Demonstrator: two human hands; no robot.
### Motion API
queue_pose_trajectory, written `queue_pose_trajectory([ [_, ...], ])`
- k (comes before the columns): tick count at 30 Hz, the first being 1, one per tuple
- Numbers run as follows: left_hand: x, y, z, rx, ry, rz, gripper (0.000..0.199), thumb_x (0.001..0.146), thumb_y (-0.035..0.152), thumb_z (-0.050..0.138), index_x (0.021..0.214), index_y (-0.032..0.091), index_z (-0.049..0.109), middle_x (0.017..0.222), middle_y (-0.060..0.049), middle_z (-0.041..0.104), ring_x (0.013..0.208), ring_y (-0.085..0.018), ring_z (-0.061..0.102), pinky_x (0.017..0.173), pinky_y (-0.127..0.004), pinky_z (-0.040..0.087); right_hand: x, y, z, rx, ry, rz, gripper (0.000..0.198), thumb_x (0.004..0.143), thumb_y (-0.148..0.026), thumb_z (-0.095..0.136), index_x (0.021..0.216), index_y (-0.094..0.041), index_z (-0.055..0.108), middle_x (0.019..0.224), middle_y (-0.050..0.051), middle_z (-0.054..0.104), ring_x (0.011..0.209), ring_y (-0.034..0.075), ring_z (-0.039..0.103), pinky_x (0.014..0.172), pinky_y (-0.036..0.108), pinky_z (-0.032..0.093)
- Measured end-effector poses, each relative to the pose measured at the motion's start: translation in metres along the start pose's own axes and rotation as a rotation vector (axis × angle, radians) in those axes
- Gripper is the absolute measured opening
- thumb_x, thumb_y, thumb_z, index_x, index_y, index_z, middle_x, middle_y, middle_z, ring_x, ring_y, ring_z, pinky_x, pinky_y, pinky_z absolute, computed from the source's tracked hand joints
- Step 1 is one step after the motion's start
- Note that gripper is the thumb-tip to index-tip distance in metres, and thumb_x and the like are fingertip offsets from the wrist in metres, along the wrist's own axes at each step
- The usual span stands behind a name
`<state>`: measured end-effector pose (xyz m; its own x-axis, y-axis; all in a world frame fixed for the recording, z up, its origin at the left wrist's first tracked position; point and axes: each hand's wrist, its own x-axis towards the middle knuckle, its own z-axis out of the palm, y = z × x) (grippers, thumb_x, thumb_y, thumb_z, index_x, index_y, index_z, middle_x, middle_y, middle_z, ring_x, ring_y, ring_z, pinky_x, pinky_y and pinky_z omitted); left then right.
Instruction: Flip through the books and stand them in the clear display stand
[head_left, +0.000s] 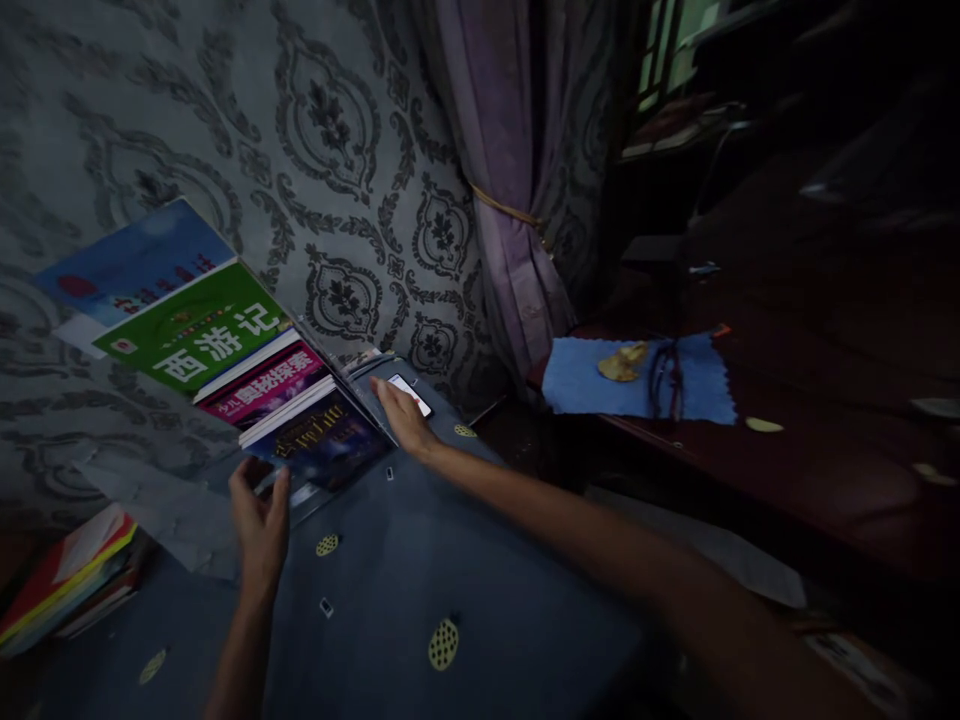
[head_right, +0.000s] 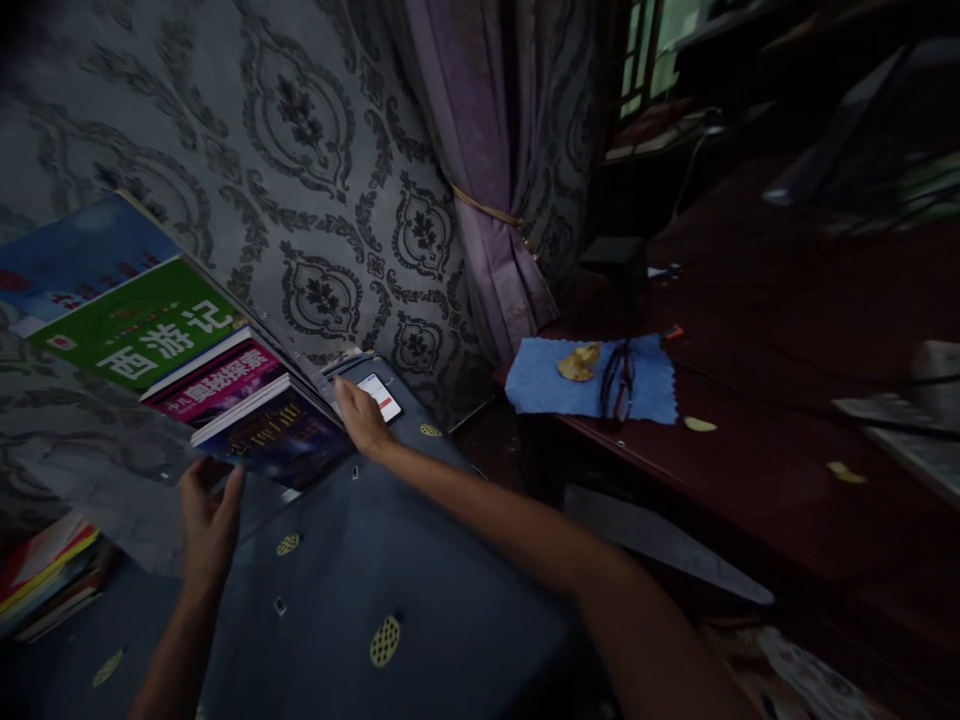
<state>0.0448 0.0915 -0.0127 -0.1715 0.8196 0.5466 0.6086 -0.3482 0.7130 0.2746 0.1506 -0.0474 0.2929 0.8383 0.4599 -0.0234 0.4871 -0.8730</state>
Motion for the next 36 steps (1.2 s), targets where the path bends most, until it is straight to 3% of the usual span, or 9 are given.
queue_pose_trajectory([
  [3,-0.006,-0.015,0.003,0.079,-0.099,-0.019,0.055,0.085,0.068,0.06,0.112,0.02,0.057,0.103,-0.007,0.067,0.103,-0.026,0.066,0.092,-0.041,0.056,-0.013,0.005,0.003,0.006,-0.074,0.02,0.069,0.098,-0.074,0.032,0.129,-0.026,0.071,0.126,0.006,0.074,0.127,0.025,0.065,0.111,0.044,0.048],
  [6,-0.004,-0.025,0.005,0.154,-0.175,0.017,0.05,0.088,0.068,0.054,0.102,0.021,0.059,0.098,-0.007,0.068,0.1,-0.027,0.067,0.091,-0.041,0.055,-0.023,0.007,0.004,0.004,-0.092,0.017,0.061,0.098,-0.068,0.04,0.13,-0.025,0.071,0.131,0.006,0.072,0.132,0.025,0.061,0.115,0.045,0.045],
  [11,-0.002,-0.028,0.008,0.247,-0.199,0.056,0.042,0.09,0.059,0.049,0.104,0.021,0.06,0.103,-0.011,0.071,0.1,-0.03,0.068,0.089,-0.042,0.054,-0.033,0.01,0.006,-0.033,-0.147,0.004,0.053,0.101,-0.053,0.043,0.144,-0.026,0.06,0.147,0.003,0.06,0.141,0.021,0.051,0.121,0.044,0.038],
  [16,-0.004,-0.021,0.012,0.327,-0.169,0.062,0.033,0.089,0.052,0.048,0.101,0.023,0.058,0.101,-0.011,0.071,0.094,-0.031,0.068,0.082,-0.042,0.053,-0.036,0.015,0.011,-0.114,-0.224,-0.02,0.059,0.102,-0.045,0.039,0.155,-0.02,0.044,0.159,0.005,0.044,0.151,0.02,0.037,0.128,0.043,0.026],
  [21,-0.005,-0.016,0.013,0.373,-0.181,0.016,0.03,0.089,0.049,0.047,0.098,0.022,0.056,0.095,-0.012,0.071,0.092,-0.032,0.068,0.082,-0.044,0.053,-0.038,0.017,0.015,-0.138,-0.225,-0.032,0.059,0.102,-0.043,0.042,0.156,-0.021,0.042,0.16,0.005,0.044,0.152,0.022,0.035,0.128,0.047,0.026],
  [25,-0.006,-0.012,0.013,0.407,-0.187,0.028,0.028,0.089,0.047,0.047,0.1,0.022,0.055,0.096,-0.012,0.071,0.094,-0.032,0.069,0.081,-0.044,0.054,-0.04,0.017,0.017,-0.168,-0.23,-0.039,0.062,0.102,-0.042,0.04,0.158,-0.014,0.039,0.162,0.011,0.04,0.153,0.024,0.033,0.128,0.047,0.024],
  [30,-0.005,-0.015,0.011,0.415,-0.206,0.048,0.033,0.088,0.054,0.045,0.093,0.023,0.052,0.086,-0.012,0.069,0.086,-0.033,0.069,0.076,-0.046,0.055,-0.042,0.015,0.016,-0.18,-0.227,-0.058,0.061,0.102,-0.038,0.041,0.158,-0.014,0.038,0.162,0.013,0.041,0.152,0.025,0.034,0.128,0.048,0.026],
  [33,-0.003,-0.015,0.008,0.355,-0.238,0.058,0.038,0.09,0.057,0.046,0.101,0.022,0.053,0.09,-0.011,0.071,0.087,-0.032,0.071,0.076,-0.045,0.056,-0.04,0.009,0.015,-0.238,-0.239,-0.117,0.06,0.103,-0.037,0.041,0.159,-0.015,0.035,0.164,0.013,0.037,0.154,0.024,0.029,0.128,0.05,0.024],
  [36,-0.002,-0.008,0.006,0.26,-0.201,0.061,0.048,0.092,0.055,0.05,0.124,0.019,0.046,0.109,-0.015,0.071,0.094,-0.029,0.073,0.08,-0.043,0.058,-0.035,0.0,0.016,-0.243,-0.241,-0.199,0.06,0.104,-0.039,0.04,0.159,-0.017,0.033,0.165,0.012,0.036,0.155,0.022,0.027,0.129,0.047,0.023],
])
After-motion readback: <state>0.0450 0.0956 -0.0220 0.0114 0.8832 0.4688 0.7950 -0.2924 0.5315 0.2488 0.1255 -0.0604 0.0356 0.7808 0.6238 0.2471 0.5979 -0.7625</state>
